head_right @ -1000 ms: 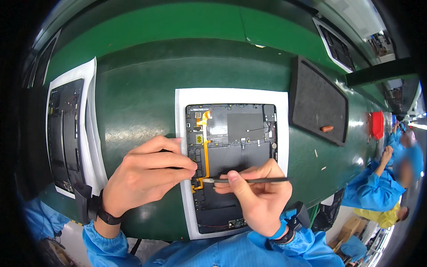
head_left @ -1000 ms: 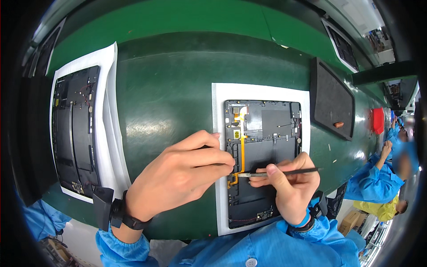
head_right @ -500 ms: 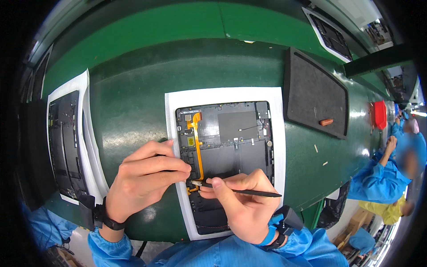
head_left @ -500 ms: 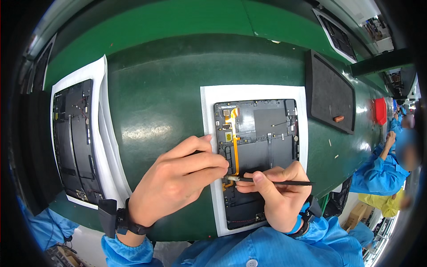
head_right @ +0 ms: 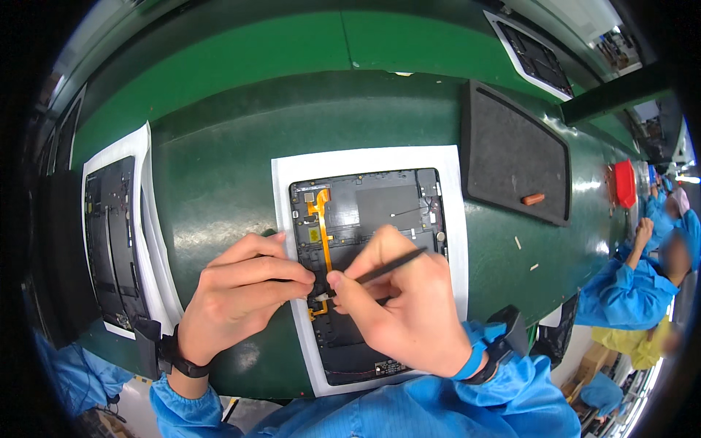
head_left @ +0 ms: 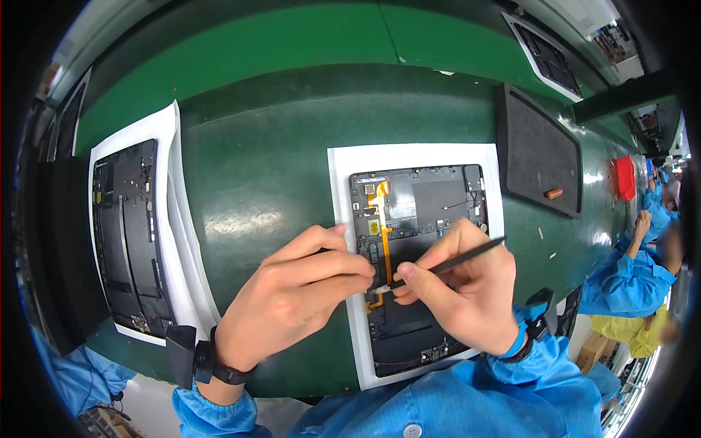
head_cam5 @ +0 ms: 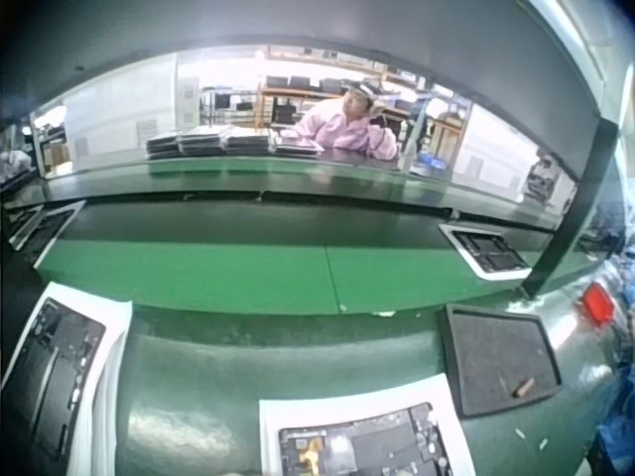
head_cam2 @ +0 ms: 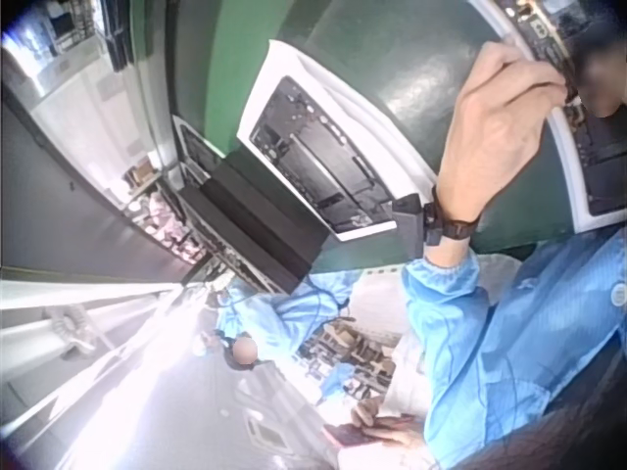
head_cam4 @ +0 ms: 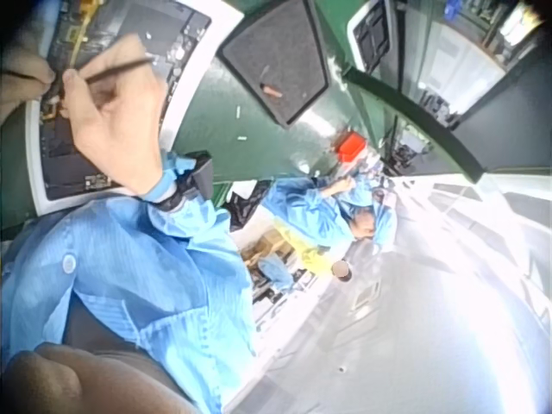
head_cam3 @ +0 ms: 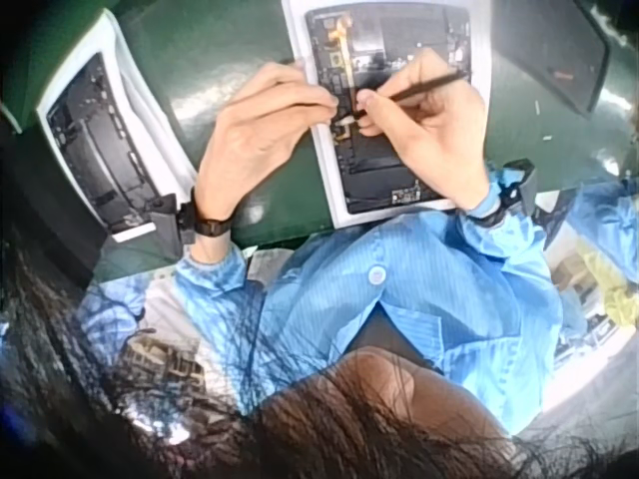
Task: The person assembles internal tablet components, connecting a ribbon cable to a circuit board and placing them into a plastic shell using tweezers and a spudger.
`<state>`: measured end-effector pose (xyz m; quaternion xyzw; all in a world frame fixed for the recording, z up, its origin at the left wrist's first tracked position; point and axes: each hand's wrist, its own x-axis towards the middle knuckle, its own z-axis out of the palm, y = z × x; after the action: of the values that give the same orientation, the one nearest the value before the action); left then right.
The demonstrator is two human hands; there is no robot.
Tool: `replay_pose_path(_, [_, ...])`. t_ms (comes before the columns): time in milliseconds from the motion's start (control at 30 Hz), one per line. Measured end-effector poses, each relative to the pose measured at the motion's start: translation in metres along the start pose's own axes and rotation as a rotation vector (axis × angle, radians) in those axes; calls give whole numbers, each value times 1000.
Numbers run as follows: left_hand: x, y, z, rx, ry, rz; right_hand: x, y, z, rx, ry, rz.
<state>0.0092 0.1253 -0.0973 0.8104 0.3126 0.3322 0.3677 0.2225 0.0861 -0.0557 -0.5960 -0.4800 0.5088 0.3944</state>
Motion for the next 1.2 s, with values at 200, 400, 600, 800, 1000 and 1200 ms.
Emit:
replay_pose_path(200, [1,-2,1,-13,-6,18,15,-29,-9,-396,-379,-302])
replay_pose_path(400, [0,2,-2,-9,-16,-7,-15,9,-14,2,3,-174])
replay_pose_path(600, [3,1,0,45,-34,-15,-26,22,-2,269,208,-61])
replay_pose_path(800, [7,3,-2,87,-46,9,-25,28,-7,72,41,-168])
replay_pose_path(1000, [10,6,-1,122,-39,-31,-18,18,-17,295,219,-116])
replay_pose_path(1200, [8,32,25,319,209,-292,-14,20,-80,212,434,-158])
